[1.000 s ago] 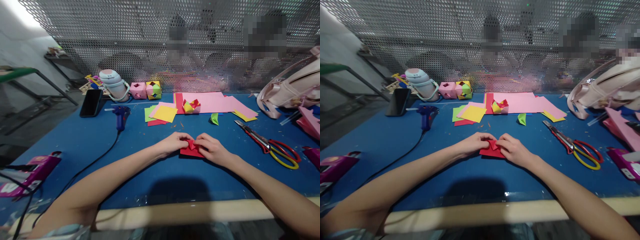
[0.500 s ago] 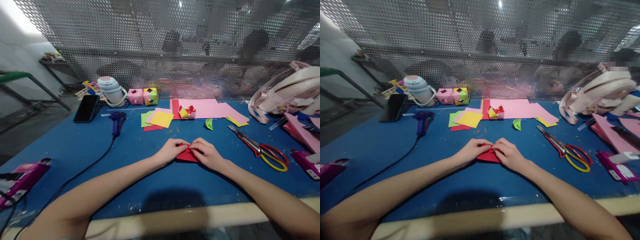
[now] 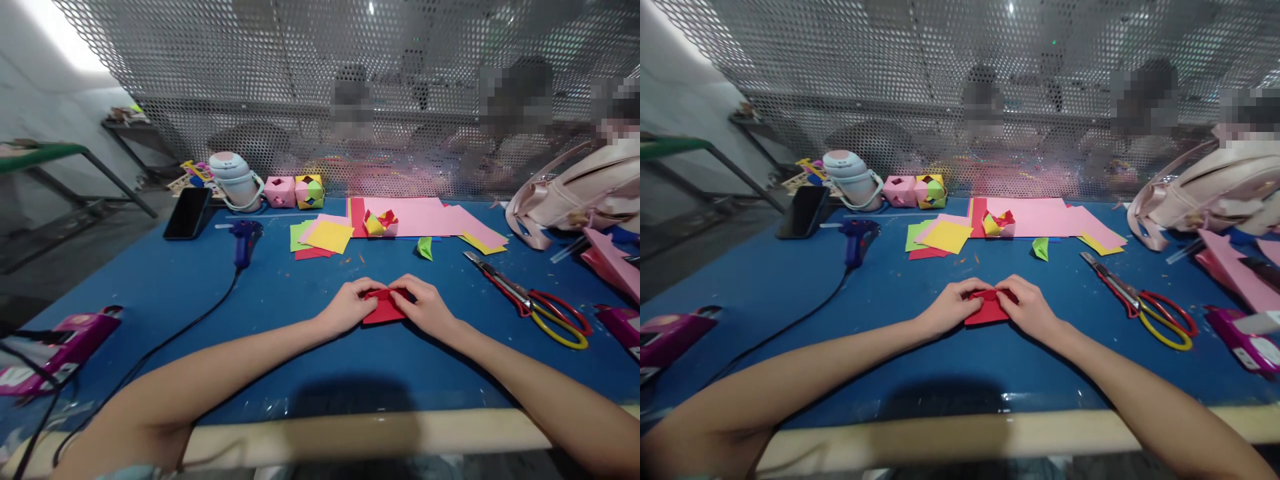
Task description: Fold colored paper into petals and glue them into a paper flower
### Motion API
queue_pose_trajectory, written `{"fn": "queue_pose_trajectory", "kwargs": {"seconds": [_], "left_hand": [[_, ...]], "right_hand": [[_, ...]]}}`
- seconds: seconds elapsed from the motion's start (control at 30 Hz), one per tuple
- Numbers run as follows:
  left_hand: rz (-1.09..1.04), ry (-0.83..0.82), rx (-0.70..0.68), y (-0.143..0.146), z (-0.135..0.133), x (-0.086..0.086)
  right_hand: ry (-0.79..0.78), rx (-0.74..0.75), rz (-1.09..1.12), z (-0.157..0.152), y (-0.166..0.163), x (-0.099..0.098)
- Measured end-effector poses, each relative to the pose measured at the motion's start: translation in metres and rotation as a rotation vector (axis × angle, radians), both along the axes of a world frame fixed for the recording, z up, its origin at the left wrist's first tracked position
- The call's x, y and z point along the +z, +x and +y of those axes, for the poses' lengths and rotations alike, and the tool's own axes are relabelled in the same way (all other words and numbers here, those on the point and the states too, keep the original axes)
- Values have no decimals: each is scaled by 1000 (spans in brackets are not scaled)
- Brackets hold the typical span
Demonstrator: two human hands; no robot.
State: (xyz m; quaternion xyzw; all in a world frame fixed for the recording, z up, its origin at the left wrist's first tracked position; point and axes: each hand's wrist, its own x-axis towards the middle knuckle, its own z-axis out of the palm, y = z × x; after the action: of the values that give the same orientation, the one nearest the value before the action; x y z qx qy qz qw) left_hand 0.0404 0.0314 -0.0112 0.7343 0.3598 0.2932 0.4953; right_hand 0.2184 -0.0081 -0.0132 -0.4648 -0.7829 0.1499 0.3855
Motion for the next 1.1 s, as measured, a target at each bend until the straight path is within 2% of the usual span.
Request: {"fn": "queue_pose_trajectory", "kwargs": {"seconds": [0.17, 0.4, 0.6, 0.9, 1.1], "left_hand": [[-23, -116, -32, -2, 0, 7], [5, -53, -102, -4, 1, 4], [21, -109, -68, -3, -2, 8], [47, -128, -24, -2, -5, 7], [43, -171, 41, -1, -8, 9]], "right_hand": [[2, -2, 7, 0, 2, 3], [-48, -9, 62, -2, 3, 9], [-190, -108, 71, -2, 2, 11], [-252, -54, 113, -10, -6, 15], [-334, -103, 95, -10, -4, 21]]}}
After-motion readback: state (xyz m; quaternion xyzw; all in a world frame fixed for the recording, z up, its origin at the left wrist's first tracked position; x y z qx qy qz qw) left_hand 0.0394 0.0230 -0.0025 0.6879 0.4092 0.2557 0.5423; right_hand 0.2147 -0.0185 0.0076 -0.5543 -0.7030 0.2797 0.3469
